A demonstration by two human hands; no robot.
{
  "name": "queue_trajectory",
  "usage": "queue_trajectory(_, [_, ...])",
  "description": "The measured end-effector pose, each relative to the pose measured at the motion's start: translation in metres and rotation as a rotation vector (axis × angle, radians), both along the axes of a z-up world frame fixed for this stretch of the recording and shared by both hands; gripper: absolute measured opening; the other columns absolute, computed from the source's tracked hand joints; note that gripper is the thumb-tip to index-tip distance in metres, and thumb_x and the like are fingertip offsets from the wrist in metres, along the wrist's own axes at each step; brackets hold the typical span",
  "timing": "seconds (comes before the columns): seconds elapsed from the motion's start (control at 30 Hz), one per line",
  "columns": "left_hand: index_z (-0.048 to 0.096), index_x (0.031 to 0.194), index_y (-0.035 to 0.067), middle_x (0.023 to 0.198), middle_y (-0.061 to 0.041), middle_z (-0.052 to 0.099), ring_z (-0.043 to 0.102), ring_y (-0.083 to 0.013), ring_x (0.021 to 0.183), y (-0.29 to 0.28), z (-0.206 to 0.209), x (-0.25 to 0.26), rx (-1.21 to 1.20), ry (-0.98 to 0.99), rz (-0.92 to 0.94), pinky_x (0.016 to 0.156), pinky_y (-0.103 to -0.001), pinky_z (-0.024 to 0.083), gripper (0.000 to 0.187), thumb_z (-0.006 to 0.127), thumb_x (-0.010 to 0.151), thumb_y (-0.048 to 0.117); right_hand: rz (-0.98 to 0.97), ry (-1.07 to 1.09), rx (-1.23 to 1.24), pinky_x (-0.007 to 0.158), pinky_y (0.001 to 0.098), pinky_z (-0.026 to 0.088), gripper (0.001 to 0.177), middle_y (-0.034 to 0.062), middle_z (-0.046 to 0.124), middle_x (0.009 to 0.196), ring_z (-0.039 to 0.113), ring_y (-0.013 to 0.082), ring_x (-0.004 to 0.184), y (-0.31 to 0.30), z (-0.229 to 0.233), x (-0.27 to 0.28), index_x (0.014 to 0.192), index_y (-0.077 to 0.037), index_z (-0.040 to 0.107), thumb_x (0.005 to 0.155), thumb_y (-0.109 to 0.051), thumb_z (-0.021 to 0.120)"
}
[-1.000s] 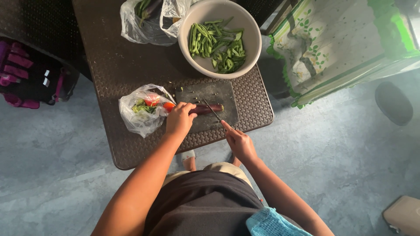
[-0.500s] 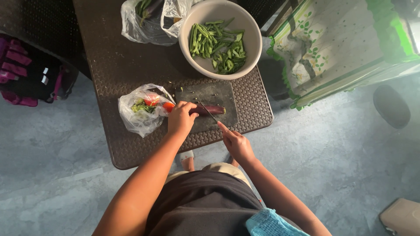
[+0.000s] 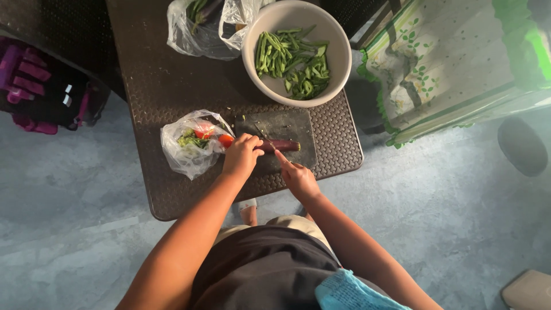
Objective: The person is chopping long beans and an eggplant on a small cutting board and placing them into a bowl.
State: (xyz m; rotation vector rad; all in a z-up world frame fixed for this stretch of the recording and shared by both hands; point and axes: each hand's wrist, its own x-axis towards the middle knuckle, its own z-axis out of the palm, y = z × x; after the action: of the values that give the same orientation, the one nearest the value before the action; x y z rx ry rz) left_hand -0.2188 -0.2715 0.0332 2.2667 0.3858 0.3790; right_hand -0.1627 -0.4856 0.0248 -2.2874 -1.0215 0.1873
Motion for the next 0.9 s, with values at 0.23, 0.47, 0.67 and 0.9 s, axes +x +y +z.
queue_trajectory(0.23, [0.067, 0.104, 0.009, 0.103, -0.008, 0.063, 0.067, -0.0325, 0.095, -0.001, 0.01, -0.005, 0.062, 0.024, -0.002, 0.075, -0.044, 0.056, 0.029, 0.082, 0.08, 0.013, -0.031, -0.025, -0.171, 0.061, 0.0485, 0.057, 0.058, 0.0142, 0.068, 0.077, 0.07, 0.0367, 0.066, -0.043, -0.001, -0.013, 0.149, -0.031, 0.052, 0.096, -0.014, 0.067])
queue_trajectory(0.47, [0.072, 0.108, 0.02, 0.099, -0.007, 0.061, 0.063, -0.0344, 0.089, -0.004, 0.041, -0.021, 0.268, -0.041, 0.057, 0.08, -0.047, 0.054, 0.036, 0.083, 0.075, 0.013, -0.016, 0.115, 0.033, 0.065, 0.0421, 0.057, 0.052, 0.0152, 0.071, 0.087, 0.072, 0.0334, 0.074, -0.041, 0.03, -0.009, 0.148, -0.029, 0.056, 0.098, -0.015, 0.064])
queue_trajectory(0.67, [0.067, 0.121, 0.013, 0.112, -0.008, 0.069, 0.073, -0.0224, 0.094, -0.006, 0.003, -0.011, -0.33, -0.135, 0.039, 0.075, -0.032, 0.061, 0.033, 0.074, 0.088, 0.008, -0.147, 0.301, 0.024, 0.061, 0.0364, 0.054, 0.05, 0.0182, 0.064, 0.076, 0.053, 0.0268, 0.058, -0.021, 0.053, -0.017, 0.148, -0.031, 0.057, 0.101, -0.016, 0.064])
queue_trajectory(0.9, [0.073, 0.122, 0.005, 0.097, -0.009, 0.076, 0.065, -0.0094, 0.074, -0.005, -0.008, 0.0, -0.754, -0.025, 0.211, 0.066, -0.024, 0.053, 0.036, 0.083, 0.092, 0.021, -0.144, 0.287, 0.052, 0.062, 0.0361, 0.054, 0.051, 0.0167, 0.065, 0.075, 0.057, 0.0229, 0.057, -0.013, 0.056, -0.023, 0.148, -0.029, 0.056, 0.099, -0.015, 0.065])
